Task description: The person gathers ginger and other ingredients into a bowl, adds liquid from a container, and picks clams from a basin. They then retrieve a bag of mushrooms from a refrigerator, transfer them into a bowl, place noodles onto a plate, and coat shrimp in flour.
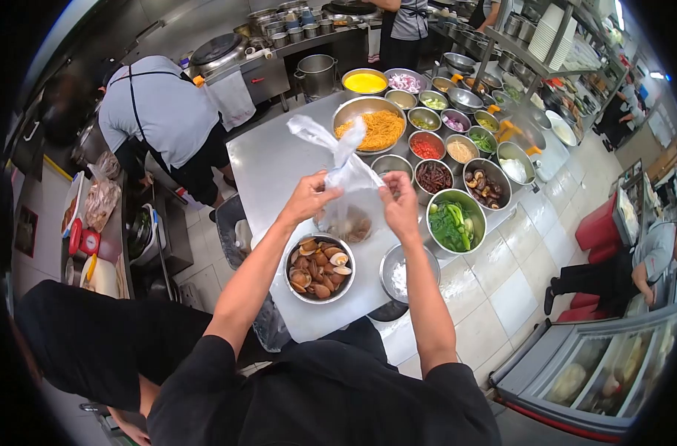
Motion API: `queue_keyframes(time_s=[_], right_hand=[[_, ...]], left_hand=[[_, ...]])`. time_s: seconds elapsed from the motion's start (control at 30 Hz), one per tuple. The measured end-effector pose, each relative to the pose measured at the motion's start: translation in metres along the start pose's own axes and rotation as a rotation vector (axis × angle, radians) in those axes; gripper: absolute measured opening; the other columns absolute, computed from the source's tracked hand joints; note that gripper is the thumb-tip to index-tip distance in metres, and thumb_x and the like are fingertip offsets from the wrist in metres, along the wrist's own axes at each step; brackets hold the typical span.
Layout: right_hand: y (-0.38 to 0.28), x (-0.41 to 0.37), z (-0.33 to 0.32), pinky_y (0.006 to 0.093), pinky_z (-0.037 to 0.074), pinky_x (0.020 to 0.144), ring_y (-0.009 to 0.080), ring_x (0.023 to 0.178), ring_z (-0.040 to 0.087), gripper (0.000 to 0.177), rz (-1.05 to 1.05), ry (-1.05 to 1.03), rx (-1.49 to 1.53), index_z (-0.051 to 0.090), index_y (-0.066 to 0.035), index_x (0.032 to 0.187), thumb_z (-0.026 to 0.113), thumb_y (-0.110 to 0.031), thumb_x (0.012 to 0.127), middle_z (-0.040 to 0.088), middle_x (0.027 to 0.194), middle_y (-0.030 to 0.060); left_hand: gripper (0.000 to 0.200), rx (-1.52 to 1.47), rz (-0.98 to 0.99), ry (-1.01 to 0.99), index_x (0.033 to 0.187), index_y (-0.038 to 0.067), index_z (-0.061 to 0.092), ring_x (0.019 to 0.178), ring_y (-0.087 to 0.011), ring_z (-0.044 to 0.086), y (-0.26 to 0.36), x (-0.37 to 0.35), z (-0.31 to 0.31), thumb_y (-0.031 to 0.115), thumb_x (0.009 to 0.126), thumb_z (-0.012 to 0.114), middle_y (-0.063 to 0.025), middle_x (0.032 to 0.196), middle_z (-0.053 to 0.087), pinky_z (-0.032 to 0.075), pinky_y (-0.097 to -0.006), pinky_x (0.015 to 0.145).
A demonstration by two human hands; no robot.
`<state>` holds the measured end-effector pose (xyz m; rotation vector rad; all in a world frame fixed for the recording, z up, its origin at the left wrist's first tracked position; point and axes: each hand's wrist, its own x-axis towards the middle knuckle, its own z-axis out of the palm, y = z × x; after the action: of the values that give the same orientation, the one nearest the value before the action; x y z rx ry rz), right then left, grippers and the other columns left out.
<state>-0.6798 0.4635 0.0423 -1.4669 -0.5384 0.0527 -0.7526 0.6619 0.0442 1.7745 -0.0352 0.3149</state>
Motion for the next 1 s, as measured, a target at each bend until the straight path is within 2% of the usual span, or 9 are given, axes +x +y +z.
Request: queue_keyframes(time_s=[0.07,0.17,0.27,0.43,0.5,0.6,0.73,0.9,1.0], right_hand=[[-0.029,-0.002,0.016,0.022,0.042,0.071,0.0096,0.078,0.052,0.028,-0.481,0.167,-0.686,0.053,-0.004,0.104,0.061,-0.001,0.078,0.057,0.084,0.0047],[-0.031,0.004,0.031,0.0221,0.043,0.064,0.0098,0.07,0.054,0.023,-0.281,-0.091,-0.507,0.06,-0.002,0.097,0.067,-0.006,0.075,0.06,0.078,0.0067],[-0.028,0.011,0.024,0.0231,0.043,0.058,0.0097,0.061,0.053,0.016,-0.066,-0.116,-0.314,0.064,0.001,0.084,0.071,-0.009,0.073,0.061,0.07,0.0056],[-0.03,0.013,0.0,0.0264,0.044,0.063,0.0122,0.069,0.055,0.016,-0.199,-0.116,-0.409,0.063,0.0,0.079,0.071,-0.012,0.073,0.062,0.076,0.0054],[-0.045,0.013,0.01,0.0291,0.043,0.067,0.015,0.075,0.055,0.017,-0.504,-0.278,-0.234,0.061,0.0,0.08,0.07,-0.013,0.075,0.063,0.082,0.007],[-0.054,0.008,0.035,0.0319,0.044,0.067,0.018,0.075,0.056,0.022,-0.281,-0.548,-0.075,0.06,0.001,0.08,0.065,-0.02,0.08,0.063,0.082,0.01],[-0.033,0.02,0.027,0.0355,0.045,0.068,0.0302,0.072,0.058,0.035,0.116,-0.759,-0.667,0.062,0.0,0.083,0.054,-0.034,0.087,0.062,0.075,0.0167],[-0.009,0.009,-0.002,0.0384,0.048,0.073,0.0351,0.076,0.061,0.026,-0.091,-0.827,-1.027,0.065,-0.003,0.086,0.06,-0.027,0.079,0.063,0.08,0.0197],[-0.029,0.016,-0.006,0.0381,0.048,0.076,0.0313,0.077,0.062,0.022,-0.047,-0.541,-1.323,0.061,-0.003,0.091,0.061,-0.019,0.076,0.063,0.078,0.0146]], left_hand=[[0.022,0.08,0.003,0.01,0.089,-0.002,0.065,0.075,-0.0127,0.052,0.023,0.001,0.011,0.019,0.082,0.063,-0.0053,0.086,0.058,0.041,-0.0271,0.065],[0.022,0.063,0.092,0.056,0.092,-0.002,0.065,0.079,-0.0126,0.053,0.025,-0.001,0.011,0.018,0.085,0.059,-0.0058,0.088,0.06,0.042,-0.0268,0.069],[0.02,-0.011,0.097,0.136,0.094,0.0,0.066,0.081,-0.0127,0.056,0.021,-0.005,-0.005,0.016,0.087,0.056,-0.0042,0.087,0.062,0.043,-0.0258,0.073],[0.015,-0.377,-0.047,0.272,0.088,0.002,0.064,0.076,-0.009,0.056,0.032,-0.007,-0.035,0.015,0.087,0.056,-0.0022,0.082,0.062,0.044,-0.0243,0.071],[0.01,-0.467,-0.049,0.318,0.086,0.004,0.059,0.072,-0.0075,0.055,0.034,-0.005,-0.032,0.013,0.087,0.055,-0.0019,0.079,0.061,0.044,-0.0227,0.067],[0.009,-0.35,-0.044,0.302,0.084,0.005,0.057,0.069,-0.0073,0.054,0.035,0.004,-0.025,0.013,0.087,0.054,-0.0008,0.076,0.059,0.044,-0.0217,0.064],[0.008,-0.385,-0.003,0.32,0.083,0.005,0.056,0.064,-0.0067,0.052,0.034,0.01,-0.035,0.013,0.086,0.057,-0.0002,0.073,0.058,0.043,-0.021,0.058],[0.018,0.114,-0.127,0.337,0.071,0.006,0.056,0.053,-0.0068,0.047,0.037,-0.009,-0.054,0.016,0.08,0.067,0.0,0.066,0.056,0.038,-0.0219,0.046],[0.023,-0.091,-0.153,0.435,0.067,0.006,0.057,0.052,-0.0066,0.045,0.051,-0.014,-0.047,0.022,0.08,0.067,0.001,0.062,0.055,0.036,-0.0213,0.046]])
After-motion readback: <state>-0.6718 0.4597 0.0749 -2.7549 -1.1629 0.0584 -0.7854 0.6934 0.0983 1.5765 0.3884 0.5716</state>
